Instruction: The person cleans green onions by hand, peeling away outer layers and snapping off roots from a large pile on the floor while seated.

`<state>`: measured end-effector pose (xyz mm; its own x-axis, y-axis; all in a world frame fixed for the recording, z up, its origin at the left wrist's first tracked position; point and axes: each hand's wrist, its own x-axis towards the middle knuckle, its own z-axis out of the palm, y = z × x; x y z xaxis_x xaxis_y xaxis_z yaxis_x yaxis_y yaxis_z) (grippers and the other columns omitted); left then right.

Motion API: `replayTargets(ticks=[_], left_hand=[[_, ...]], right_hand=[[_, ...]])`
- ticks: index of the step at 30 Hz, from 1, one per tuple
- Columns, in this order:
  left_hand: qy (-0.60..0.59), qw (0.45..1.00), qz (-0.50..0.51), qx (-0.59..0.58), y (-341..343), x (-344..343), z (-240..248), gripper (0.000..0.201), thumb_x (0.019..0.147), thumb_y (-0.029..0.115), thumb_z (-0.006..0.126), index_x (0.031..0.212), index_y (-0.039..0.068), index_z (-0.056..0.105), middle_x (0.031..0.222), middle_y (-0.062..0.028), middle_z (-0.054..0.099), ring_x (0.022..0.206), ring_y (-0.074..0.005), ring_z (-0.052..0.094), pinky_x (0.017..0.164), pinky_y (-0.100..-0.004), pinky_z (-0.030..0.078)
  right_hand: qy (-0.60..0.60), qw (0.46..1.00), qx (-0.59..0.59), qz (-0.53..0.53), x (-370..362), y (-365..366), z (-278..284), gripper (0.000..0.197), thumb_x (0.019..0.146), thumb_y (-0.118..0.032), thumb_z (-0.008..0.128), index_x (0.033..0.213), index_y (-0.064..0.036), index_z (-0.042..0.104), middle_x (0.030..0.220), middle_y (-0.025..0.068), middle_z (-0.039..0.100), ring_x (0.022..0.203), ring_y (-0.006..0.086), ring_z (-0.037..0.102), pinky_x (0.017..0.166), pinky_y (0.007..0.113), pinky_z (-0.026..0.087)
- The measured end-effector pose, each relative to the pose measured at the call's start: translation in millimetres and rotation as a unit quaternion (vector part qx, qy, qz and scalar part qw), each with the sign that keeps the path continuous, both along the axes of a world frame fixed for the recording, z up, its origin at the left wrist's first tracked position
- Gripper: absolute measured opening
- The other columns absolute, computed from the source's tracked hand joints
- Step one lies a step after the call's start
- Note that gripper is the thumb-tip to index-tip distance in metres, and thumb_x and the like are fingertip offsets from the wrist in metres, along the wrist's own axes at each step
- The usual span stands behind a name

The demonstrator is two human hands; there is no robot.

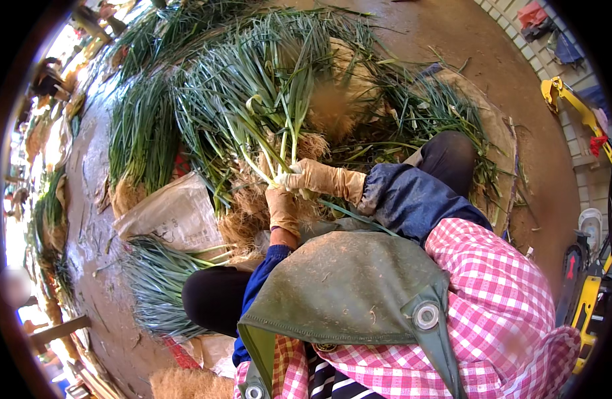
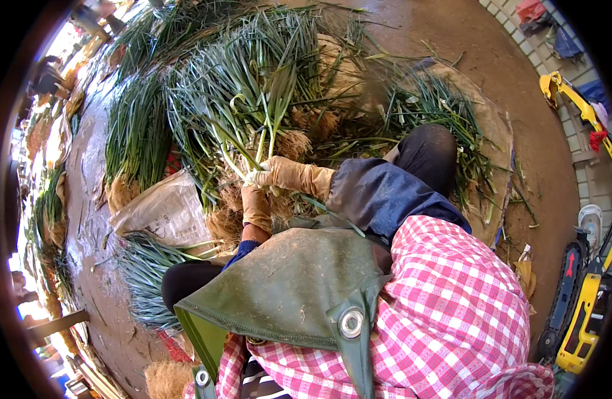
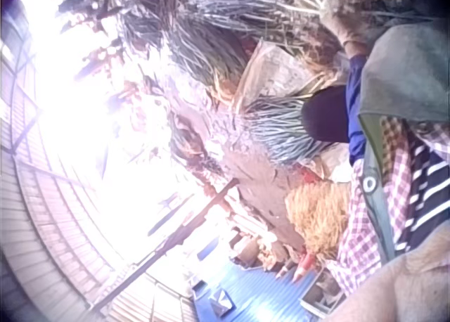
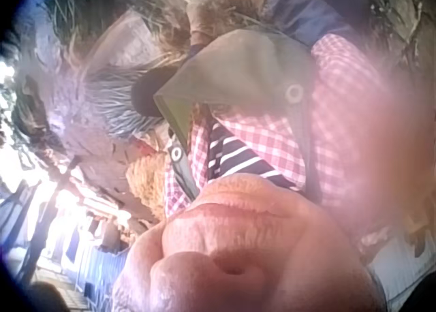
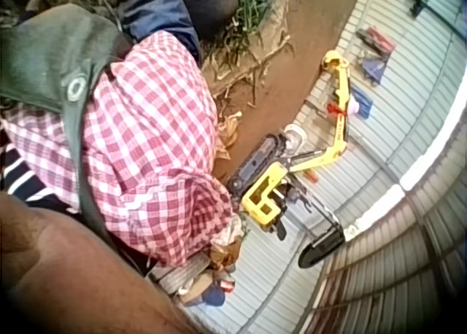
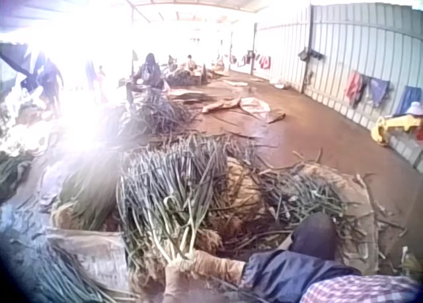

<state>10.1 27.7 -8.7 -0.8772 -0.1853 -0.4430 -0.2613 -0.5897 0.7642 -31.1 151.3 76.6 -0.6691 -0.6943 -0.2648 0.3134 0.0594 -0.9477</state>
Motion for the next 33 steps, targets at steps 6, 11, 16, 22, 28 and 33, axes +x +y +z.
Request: replayTargets(ticks=[6, 11, 16, 22, 28, 33], left_hand=[[0.027, 0.999, 0.009, 0.029, -19, -4, -34, 0.013, 0.081, 0.008, 0.059, 0.087, -0.003, 0.063, 0.074, -0.0050, 0.062, 0.058, -0.0146, 0.056, 0.051, -0.0260, 0.045], [-0.022, 0.999, -0.012, 0.040, -2, 7, 28, 0.016, 0.078, 0.005, 0.065, 0.090, -0.005, 0.064, 0.071, -0.0056, 0.062, 0.055, -0.0116, 0.056, 0.047, -0.0228, 0.043], [-0.017, 0.997, -0.050, 0.050, 25, 0, 30, 0.015, 0.077, 0.003, 0.064, 0.089, -0.006, 0.063, 0.070, -0.0063, 0.062, 0.055, -0.0124, 0.056, 0.047, -0.0247, 0.044], [0.002, 0.999, -0.013, 0.037, -2, 9, 38, 0.014, 0.075, 0.003, 0.067, 0.086, -0.005, 0.062, 0.070, -0.0073, 0.061, 0.055, -0.0145, 0.057, 0.049, -0.0249, 0.046], [-0.010, 0.998, -0.067, 0.005, 32, -1, 14, 0.015, 0.075, 0.005, 0.067, 0.088, -0.002, 0.062, 0.073, -0.0054, 0.061, 0.059, -0.0138, 0.057, 0.053, -0.0247, 0.045], [-0.007, 1.000, -0.003, 0.010, -5, 10, 6, 0.018, 0.076, 0.006, 0.066, 0.092, -0.003, 0.061, 0.074, -0.0047, 0.061, 0.060, -0.0137, 0.057, 0.054, -0.0243, 0.046]], right_hand=[[-0.099, 0.993, -0.052, 0.043, 32, 4, 76, 0.034, 0.084, -0.037, 0.062, 0.089, -0.0029, 0.064, 0.068, 0.0010, 0.057, 0.053, 0.0051, 0.052, 0.044, 0.018, 0.042], [0.065, 0.976, -0.076, -0.195, -27, 96, 69, 0.027, 0.089, -0.028, 0.056, 0.089, -0.0011, 0.062, 0.073, 0.0063, 0.062, 0.051, 0.0073, 0.053, 0.044, 0.017, 0.044], [-0.135, 0.775, -0.351, -0.507, -78, 246, -17, 0.044, 0.092, -0.042, 0.047, 0.082, 0.0000, 0.057, 0.066, 0.0058, 0.057, 0.052, 0.0119, 0.052, 0.042, 0.021, 0.043], [0.079, 0.945, 0.212, -0.237, -81, 53, -34, 0.054, 0.083, -0.044, 0.060, 0.106, 0.0054, 0.055, 0.096, 0.0164, 0.061, 0.068, 0.0198, 0.059, 0.052, 0.026, 0.048], [-0.065, 0.926, 0.333, -0.168, -130, 34, -71, 0.020, 0.079, -0.020, 0.066, 0.087, -0.0014, 0.065, 0.077, 0.0112, 0.064, 0.060, 0.0204, 0.056, 0.052, 0.033, 0.042], [-0.109, 0.991, -0.073, -0.008, -61, -13, -30, 0.015, 0.087, -0.019, 0.057, 0.083, -0.0046, 0.061, 0.073, 0.0034, 0.060, 0.056, 0.0090, 0.049, 0.048, 0.021, 0.039]])
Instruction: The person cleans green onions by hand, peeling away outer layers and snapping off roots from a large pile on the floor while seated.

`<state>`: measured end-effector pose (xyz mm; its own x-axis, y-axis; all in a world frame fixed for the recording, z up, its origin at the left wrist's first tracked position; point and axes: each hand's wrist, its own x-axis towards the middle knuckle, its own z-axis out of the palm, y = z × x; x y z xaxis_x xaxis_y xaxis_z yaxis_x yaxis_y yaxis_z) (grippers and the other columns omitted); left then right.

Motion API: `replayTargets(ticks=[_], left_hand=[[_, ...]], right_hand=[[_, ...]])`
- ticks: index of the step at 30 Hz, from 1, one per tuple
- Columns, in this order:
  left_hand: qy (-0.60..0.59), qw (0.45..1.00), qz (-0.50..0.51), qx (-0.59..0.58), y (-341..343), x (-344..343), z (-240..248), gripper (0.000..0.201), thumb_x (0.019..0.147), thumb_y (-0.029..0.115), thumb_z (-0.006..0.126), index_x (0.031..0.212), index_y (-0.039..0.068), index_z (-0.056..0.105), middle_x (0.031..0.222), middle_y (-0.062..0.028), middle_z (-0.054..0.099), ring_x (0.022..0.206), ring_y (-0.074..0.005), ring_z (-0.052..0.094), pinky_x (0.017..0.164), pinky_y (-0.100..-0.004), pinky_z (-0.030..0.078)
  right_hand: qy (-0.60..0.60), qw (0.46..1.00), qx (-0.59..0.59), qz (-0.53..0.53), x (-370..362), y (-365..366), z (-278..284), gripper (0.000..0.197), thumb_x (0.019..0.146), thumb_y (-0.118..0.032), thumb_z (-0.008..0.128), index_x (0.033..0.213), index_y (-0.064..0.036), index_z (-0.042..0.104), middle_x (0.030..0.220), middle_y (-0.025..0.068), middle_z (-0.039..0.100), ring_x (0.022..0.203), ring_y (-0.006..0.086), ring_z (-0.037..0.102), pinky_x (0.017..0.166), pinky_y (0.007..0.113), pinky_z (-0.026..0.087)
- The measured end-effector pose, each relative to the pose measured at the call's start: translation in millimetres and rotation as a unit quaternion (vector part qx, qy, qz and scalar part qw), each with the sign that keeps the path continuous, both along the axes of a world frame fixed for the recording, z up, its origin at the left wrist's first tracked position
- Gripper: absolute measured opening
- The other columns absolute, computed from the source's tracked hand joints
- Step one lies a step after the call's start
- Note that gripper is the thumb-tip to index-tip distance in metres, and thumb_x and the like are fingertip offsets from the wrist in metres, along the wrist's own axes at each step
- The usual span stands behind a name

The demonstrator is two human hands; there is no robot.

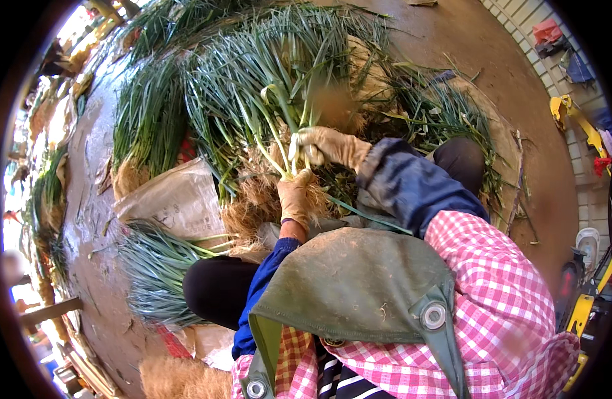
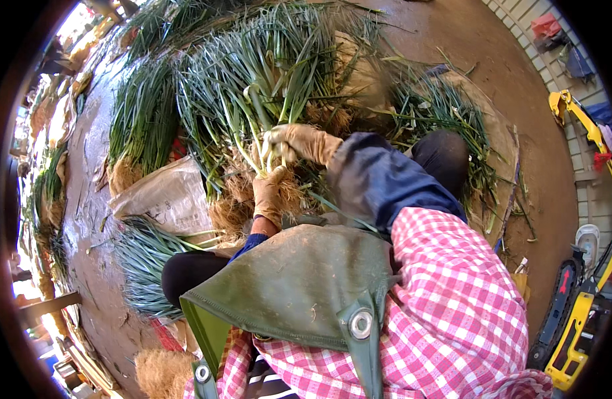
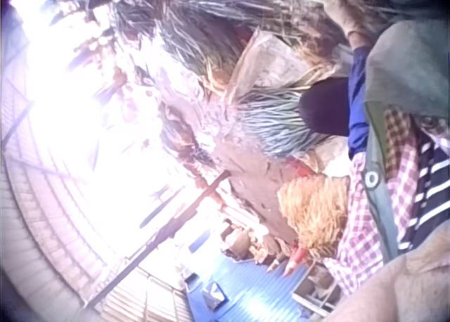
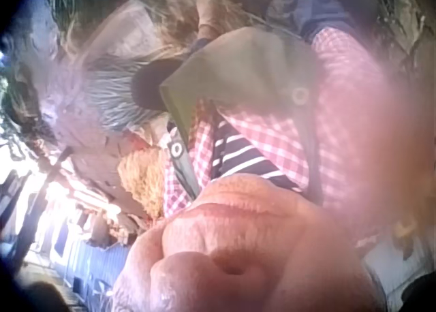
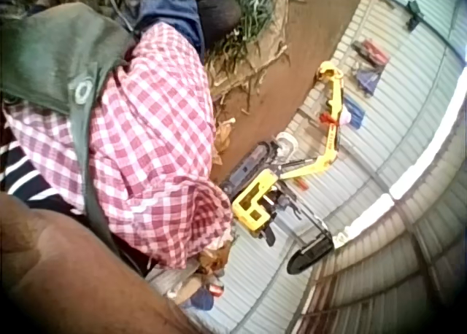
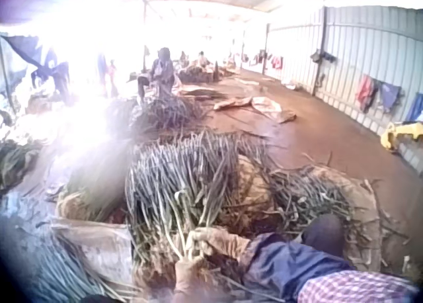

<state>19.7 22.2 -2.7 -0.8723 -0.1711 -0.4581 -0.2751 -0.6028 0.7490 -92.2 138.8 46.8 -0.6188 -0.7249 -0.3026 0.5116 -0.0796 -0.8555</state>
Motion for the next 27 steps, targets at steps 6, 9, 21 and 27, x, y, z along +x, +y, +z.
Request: replayTargets(ticks=[6, 9, 21, 27], left_hand=[[-0.061, 0.998, 0.015, 0.014, 13, -7, 16, 0.009, 0.076, 0.006, 0.067, 0.081, -0.001, 0.063, 0.065, -0.0041, 0.060, 0.052, -0.0117, 0.055, 0.045, -0.0242, 0.044], [-0.028, 0.999, -0.015, 0.017, 1, -4, 30, 0.014, 0.079, 0.008, 0.065, 0.088, -0.003, 0.063, 0.071, -0.0062, 0.063, 0.055, -0.0129, 0.056, 0.048, -0.0249, 0.046], [0.004, 0.995, -0.080, 0.053, 5, -2, 29, 0.019, 0.081, 0.005, 0.062, 0.097, -0.004, 0.061, 0.080, -0.0086, 0.064, 0.067, -0.0156, 0.062, 0.057, -0.0237, 0.050], [0.050, 0.976, -0.082, 0.196, -1, 3, 40, 0.017, 0.085, 0.007, 0.058, 0.099, -0.003, 0.059, 0.087, -0.0092, 0.064, 0.074, -0.0158, 0.064, 0.065, -0.0244, 0.054]], right_hand=[[-0.037, 0.912, 0.093, 0.397, 82, 47, 77, 0.023, 0.084, -0.025, 0.062, 0.090, -0.0035, 0.062, 0.074, -0.0011, 0.059, 0.058, 0.0058, 0.050, 0.051, 0.021, 0.039], [0.201, 0.764, 0.413, 0.453, 53, 76, 61, 0.028, 0.079, -0.029, 0.063, 0.097, -0.0075, 0.064, 0.077, 0.0008, 0.063, 0.064, 0.0112, 0.058, 0.056, 0.026, 0.047], [0.106, 0.946, 0.275, -0.132, 4, 22, -7, 0.035, 0.084, -0.039, 0.062, 0.083, -0.0040, 0.064, 0.063, 0.0035, 0.060, 0.048, 0.0138, 0.051, 0.043, 0.028, 0.040], [0.000, 0.989, 0.130, -0.070, -2, 10, -16, 0.028, 0.088, -0.026, 0.057, 0.085, 0.0016, 0.063, 0.058, 0.0015, 0.053, 0.041, 0.0087, 0.043, 0.033, 0.020, 0.031]])
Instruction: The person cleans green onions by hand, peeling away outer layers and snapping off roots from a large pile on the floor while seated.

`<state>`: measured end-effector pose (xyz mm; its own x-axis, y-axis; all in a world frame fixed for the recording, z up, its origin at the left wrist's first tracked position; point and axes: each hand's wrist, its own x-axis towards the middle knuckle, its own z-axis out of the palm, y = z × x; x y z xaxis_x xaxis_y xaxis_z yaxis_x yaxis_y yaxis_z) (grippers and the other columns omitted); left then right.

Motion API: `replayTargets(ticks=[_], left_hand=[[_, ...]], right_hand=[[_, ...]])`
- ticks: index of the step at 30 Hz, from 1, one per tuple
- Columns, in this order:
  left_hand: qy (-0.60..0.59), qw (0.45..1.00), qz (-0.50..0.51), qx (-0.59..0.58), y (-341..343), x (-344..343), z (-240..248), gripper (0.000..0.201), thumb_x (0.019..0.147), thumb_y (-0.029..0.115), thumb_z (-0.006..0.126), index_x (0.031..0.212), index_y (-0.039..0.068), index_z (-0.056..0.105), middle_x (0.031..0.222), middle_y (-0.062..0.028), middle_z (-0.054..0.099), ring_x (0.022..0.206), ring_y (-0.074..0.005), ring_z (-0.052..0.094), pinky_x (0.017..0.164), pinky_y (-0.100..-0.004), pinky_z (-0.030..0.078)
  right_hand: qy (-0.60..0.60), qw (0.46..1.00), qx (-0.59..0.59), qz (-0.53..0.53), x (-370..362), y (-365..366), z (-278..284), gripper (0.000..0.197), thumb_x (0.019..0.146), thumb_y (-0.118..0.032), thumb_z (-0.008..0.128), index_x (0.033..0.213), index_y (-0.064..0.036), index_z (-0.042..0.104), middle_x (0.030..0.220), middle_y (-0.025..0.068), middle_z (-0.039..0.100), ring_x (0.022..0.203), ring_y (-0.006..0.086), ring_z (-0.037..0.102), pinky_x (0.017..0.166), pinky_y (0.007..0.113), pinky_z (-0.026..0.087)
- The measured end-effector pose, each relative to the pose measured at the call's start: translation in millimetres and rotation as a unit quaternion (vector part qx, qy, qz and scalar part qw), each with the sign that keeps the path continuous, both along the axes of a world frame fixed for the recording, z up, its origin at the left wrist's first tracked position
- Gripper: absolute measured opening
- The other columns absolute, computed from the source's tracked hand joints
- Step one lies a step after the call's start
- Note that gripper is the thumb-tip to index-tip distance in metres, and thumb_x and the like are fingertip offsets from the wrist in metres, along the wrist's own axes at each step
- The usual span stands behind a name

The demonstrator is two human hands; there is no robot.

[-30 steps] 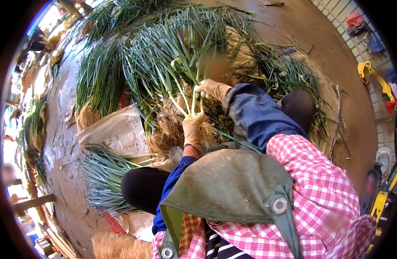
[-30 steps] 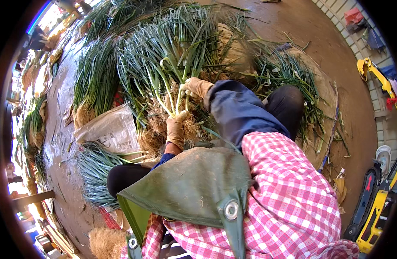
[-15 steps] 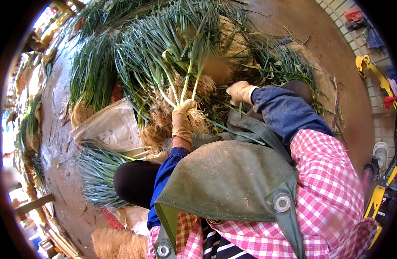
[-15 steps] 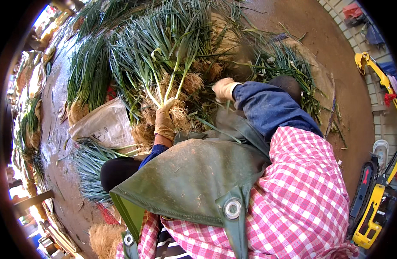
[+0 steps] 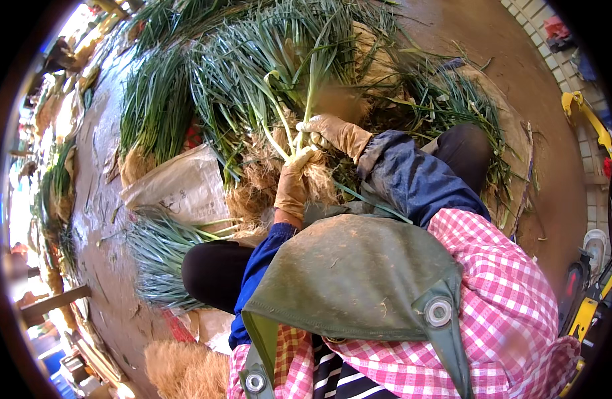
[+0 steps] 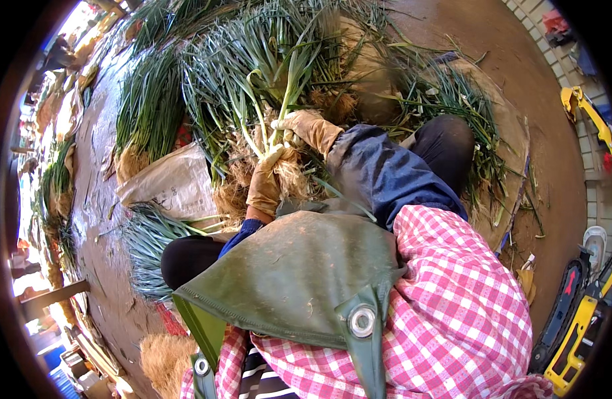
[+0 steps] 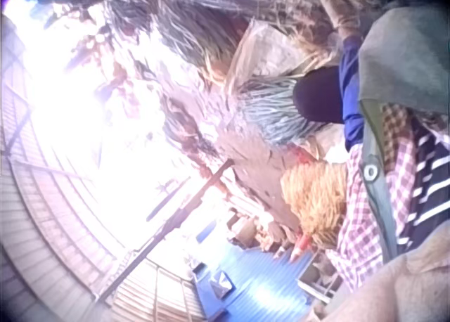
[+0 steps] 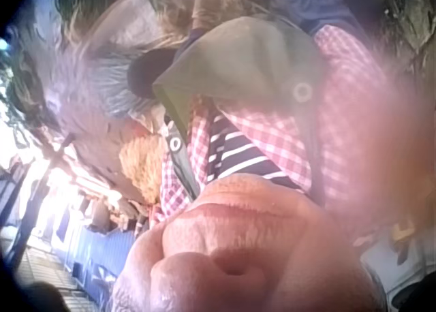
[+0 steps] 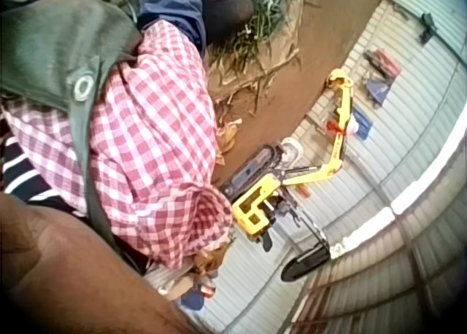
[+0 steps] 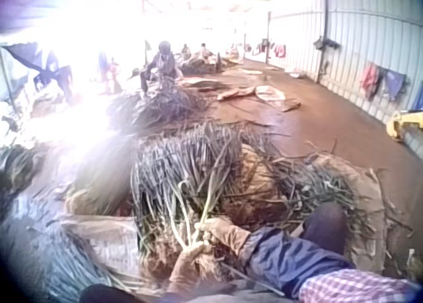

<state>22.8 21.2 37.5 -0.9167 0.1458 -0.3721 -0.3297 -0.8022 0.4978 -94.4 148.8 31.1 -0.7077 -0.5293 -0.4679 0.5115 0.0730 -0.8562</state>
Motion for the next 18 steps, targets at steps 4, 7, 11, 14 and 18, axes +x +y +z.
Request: replayTargets(ticks=[4, 7, 11, 14, 18], left_hand=[[-0.059, 0.997, -0.043, -0.022, 32, 1, 34, 0.018, 0.086, 0.010, 0.056, 0.098, -0.003, 0.059, 0.086, -0.0100, 0.065, 0.072, -0.0170, 0.064, 0.065, -0.0254, 0.052], [-0.066, 0.996, 0.019, -0.054, 13, -2, 3, 0.019, 0.084, 0.010, 0.058, 0.098, -0.003, 0.061, 0.086, -0.0084, 0.065, 0.071, -0.0171, 0.063, 0.064, -0.0267, 0.052], [-0.075, 0.993, 0.089, -0.018, 10, -5, -16, 0.020, 0.088, 0.015, 0.056, 0.098, -0.001, 0.060, 0.084, -0.0072, 0.062, 0.069, -0.0159, 0.061, 0.056, -0.0252, 0.050], [-0.076, 0.992, 0.101, 0.001, -4, -4, -33, 0.026, 0.091, 0.023, 0.053, 0.102, 0.000, 0.058, 0.083, -0.0090, 0.062, 0.069, -0.0166, 0.061, 0.057, -0.0255, 0.052], [-0.107, 0.983, 0.125, -0.083, 2, -3, -30, 0.033, 0.092, 0.029, 0.051, 0.103, -0.001, 0.059, 0.081, -0.0093, 0.062, 0.062, -0.0162, 0.059, 0.052, -0.0269, 0.051]], right_hand=[[0.192, 0.957, 0.211, -0.045, -15, 28, -27, 0.031, 0.082, -0.032, 0.062, 0.092, -0.0036, 0.066, 0.074, 0.0097, 0.065, 0.062, 0.0222, 0.060, 0.059, 0.035, 0.046], [0.425, 0.820, 0.381, 0.045, 9, -4, -10, 0.033, 0.083, -0.039, 0.055, 0.084, -0.0074, 0.065, 0.075, 0.0126, 0.064, 0.067, 0.0290, 0.060, 0.063, 0.039, 0.045], [0.015, 0.995, -0.083, 0.046, 23, 5, 19, 0.012, 0.086, -0.015, 0.060, 0.085, -0.0035, 0.063, 0.061, -0.0001, 0.057, 0.041, 0.0045, 0.046, 0.034, 0.017, 0.031], [-0.045, 0.971, -0.209, 0.108, 52, 3, 60, 0.016, 0.084, -0.016, 0.062, 0.087, -0.0010, 0.061, 0.061, 0.0008, 0.057, 0.041, 0.0052, 0.047, 0.034, 0.018, 0.033], [-0.058, 0.904, -0.058, 0.419, 73, 26, 90, 0.024, 0.084, -0.025, 0.061, 0.082, -0.0010, 0.061, 0.073, 0.0092, 0.065, 0.056, 0.0123, 0.056, 0.049, 0.024, 0.044]])
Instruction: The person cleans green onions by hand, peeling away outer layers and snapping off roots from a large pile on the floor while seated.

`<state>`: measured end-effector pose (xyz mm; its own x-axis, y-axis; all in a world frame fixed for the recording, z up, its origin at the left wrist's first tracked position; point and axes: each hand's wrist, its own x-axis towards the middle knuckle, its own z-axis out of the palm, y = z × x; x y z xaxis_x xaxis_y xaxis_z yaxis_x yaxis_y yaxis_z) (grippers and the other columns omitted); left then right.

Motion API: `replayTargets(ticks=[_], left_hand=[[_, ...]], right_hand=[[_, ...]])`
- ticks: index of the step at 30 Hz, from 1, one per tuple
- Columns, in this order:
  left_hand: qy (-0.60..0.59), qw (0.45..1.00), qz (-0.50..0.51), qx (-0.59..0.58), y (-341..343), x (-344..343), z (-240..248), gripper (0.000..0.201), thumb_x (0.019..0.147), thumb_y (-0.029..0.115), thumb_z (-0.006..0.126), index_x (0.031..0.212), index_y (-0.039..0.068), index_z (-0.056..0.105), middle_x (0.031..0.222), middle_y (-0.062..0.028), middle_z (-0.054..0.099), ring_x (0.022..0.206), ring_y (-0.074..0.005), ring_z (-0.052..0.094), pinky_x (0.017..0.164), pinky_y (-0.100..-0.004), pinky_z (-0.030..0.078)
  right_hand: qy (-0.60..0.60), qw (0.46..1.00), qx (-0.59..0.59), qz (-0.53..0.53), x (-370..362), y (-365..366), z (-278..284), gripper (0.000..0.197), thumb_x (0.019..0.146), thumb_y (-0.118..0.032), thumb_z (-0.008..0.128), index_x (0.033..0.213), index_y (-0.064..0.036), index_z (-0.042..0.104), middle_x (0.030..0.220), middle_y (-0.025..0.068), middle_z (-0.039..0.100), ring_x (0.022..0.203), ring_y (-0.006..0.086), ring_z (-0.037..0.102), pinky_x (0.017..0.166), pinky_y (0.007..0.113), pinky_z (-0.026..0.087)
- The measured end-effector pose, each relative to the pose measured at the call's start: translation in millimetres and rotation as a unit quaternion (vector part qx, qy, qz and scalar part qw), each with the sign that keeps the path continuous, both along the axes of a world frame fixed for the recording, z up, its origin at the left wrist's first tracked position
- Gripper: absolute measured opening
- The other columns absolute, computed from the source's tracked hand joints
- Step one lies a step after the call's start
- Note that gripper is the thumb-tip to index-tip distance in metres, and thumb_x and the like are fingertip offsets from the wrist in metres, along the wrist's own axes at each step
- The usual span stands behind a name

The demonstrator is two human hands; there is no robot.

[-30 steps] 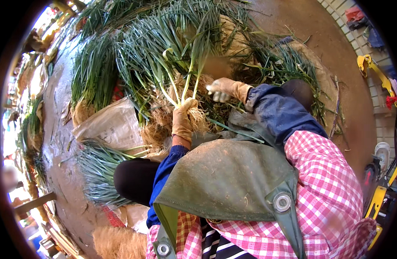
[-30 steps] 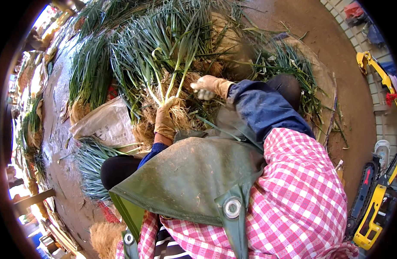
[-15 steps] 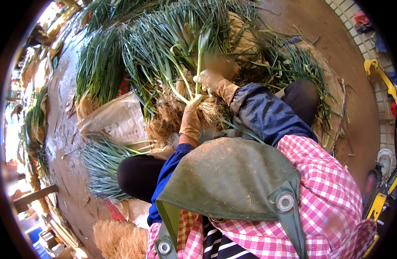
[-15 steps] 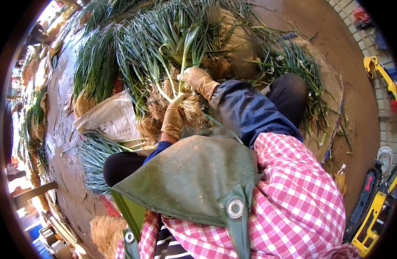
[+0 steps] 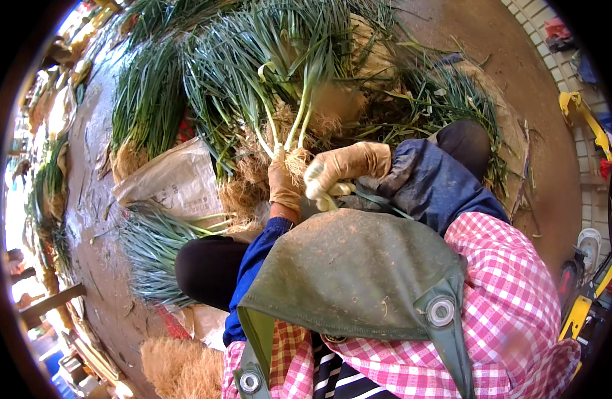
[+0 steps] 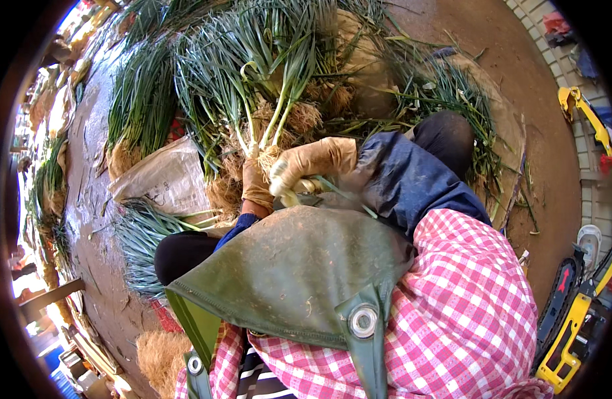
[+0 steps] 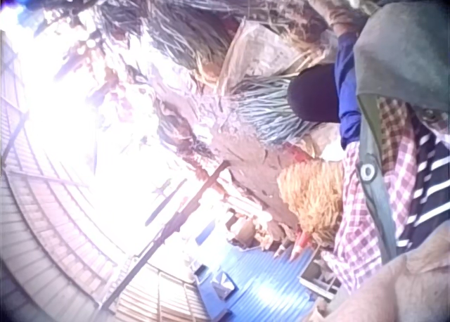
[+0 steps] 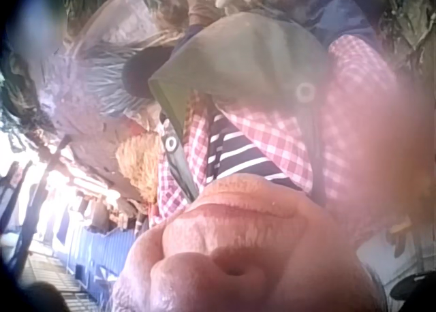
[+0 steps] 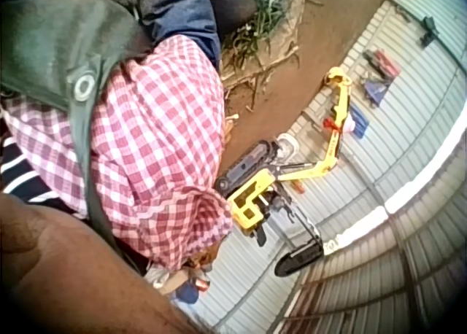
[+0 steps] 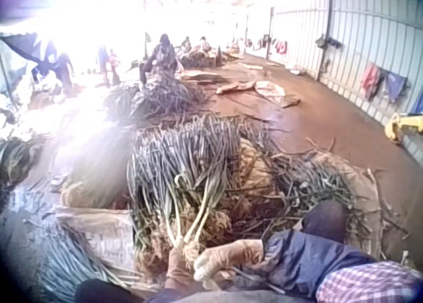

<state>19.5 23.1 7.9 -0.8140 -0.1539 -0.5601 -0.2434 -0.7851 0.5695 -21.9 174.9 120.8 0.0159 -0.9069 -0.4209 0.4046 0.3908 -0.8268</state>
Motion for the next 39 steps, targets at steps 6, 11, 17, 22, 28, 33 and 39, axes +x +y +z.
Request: replayTargets(ticks=[6, 11, 17, 22, 28, 33, 39], left_hand=[[0.019, 0.995, -0.046, 0.089, -11, 0, -10, 0.027, 0.091, 0.023, 0.054, 0.096, -0.002, 0.059, 0.077, -0.0102, 0.062, 0.059, -0.0164, 0.059, 0.050, -0.0257, 0.049], [0.028, 0.996, -0.048, 0.064, 6, -2, 7, 0.019, 0.089, 0.016, 0.056, 0.096, -0.002, 0.058, 0.080, -0.0104, 0.063, 0.068, -0.0184, 0.064, 0.055, -0.0263, 0.053], [0.038, 0.995, -0.082, -0.045, 8, 1, 8, 0.020, 0.085, 0.016, 0.062, 0.095, -0.002, 0.060, 0.078, -0.0069, 0.062, 0.061, -0.0143, 0.060, 0.051, -0.0240, 0.049], [0.020, 0.996, -0.076, 0.053, 0, -2, -12, 0.021, 0.089, 0.019, 0.057, 0.099, 0.001, 0.060, 0.078, -0.0057, 0.062, 0.061, -0.0138, 0.059, 0.051, -0.0238, 0.048], [-0.006, 0.976, -0.079, 0.203, 14, 3, -2, 0.022, 0.091, 0.019, 0.052, 0.103, 0.001, 0.058, 0.084, -0.0072, 0.065, 0.068, -0.0181, 0.062, 0.062, -0.0298, 0.053], [-0.018, 0.972, -0.157, 0.172, -7, 22, 19, 0.020, 0.087, 0.017, 0.056, 0.097, 0.001, 0.060, 0.083, -0.0076, 0.065, 0.070, -0.0180, 0.062, 0.063, -0.0297, 0.052], [-0.027, 0.954, -0.268, 0.128, 5, 25, 54, 0.017, 0.081, 0.015, 0.062, 0.090, 0.001, 0.063, 0.082, -0.0081, 0.065, 0.072, -0.0180, 0.062, 0.064, -0.0296, 0.051]], right_hand=[[0.101, 0.912, 0.230, -0.323, -39, 27, -88, 0.036, 0.086, -0.037, 0.058, 0.092, -0.0017, 0.060, 0.068, 0.0041, 0.058, 0.055, 0.0121, 0.051, 0.046, 0.027, 0.043], [-0.092, 0.915, 0.093, -0.381, -40, -6, -98, 0.027, 0.091, -0.033, 0.052, 0.086, -0.0071, 0.059, 0.058, -0.0069, 0.045, 0.043, 0.0029, 0.034, 0.037, 0.018, 0.027], [0.236, 0.876, 0.169, -0.385, -23, -13, -94, 0.029, 0.088, -0.031, 0.056, 0.078, -0.0059, 0.065, 0.060, 0.0031, 0.059, 0.045, 0.0137, 0.049, 0.044, 0.029, 0.039], [0.537, 0.759, 0.176, -0.324, -12, -22, -91, 0.031, 0.086, -0.035, 0.055, 0.092, -0.0058, 0.064, 0.072, 0.0110, 0.062, 0.065, 0.0243, 0.058, 0.063, 0.037, 0.045], [0.232, 0.890, 0.070, -0.385, -3, -16, -77, 0.027, 0.084, -0.027, 0.061, 0.096, -0.0020, 0.065, 0.077, 0.0059, 0.066, 0.070, 0.0169, 0.060, 0.066, 0.029, 0.046], [0.037, 0.980, 0.046, -0.188, 20, -19, -25, 0.025, 0.083, -0.028, 0.064, 0.093, -0.0050, 0.066, 0.071, 0.0034, 0.063, 0.064, 0.0110, 0.058, 0.063, 0.025, 0.047], [0.296, 0.927, 0.075, -0.218, -33, -42, -6, 0.024, 0.089, -0.024, 0.055, 0.101, -0.0038, 0.062, 0.080, 0.0096, 0.065, 0.065, 0.0131, 0.061, 0.056, 0.026, 0.049]])
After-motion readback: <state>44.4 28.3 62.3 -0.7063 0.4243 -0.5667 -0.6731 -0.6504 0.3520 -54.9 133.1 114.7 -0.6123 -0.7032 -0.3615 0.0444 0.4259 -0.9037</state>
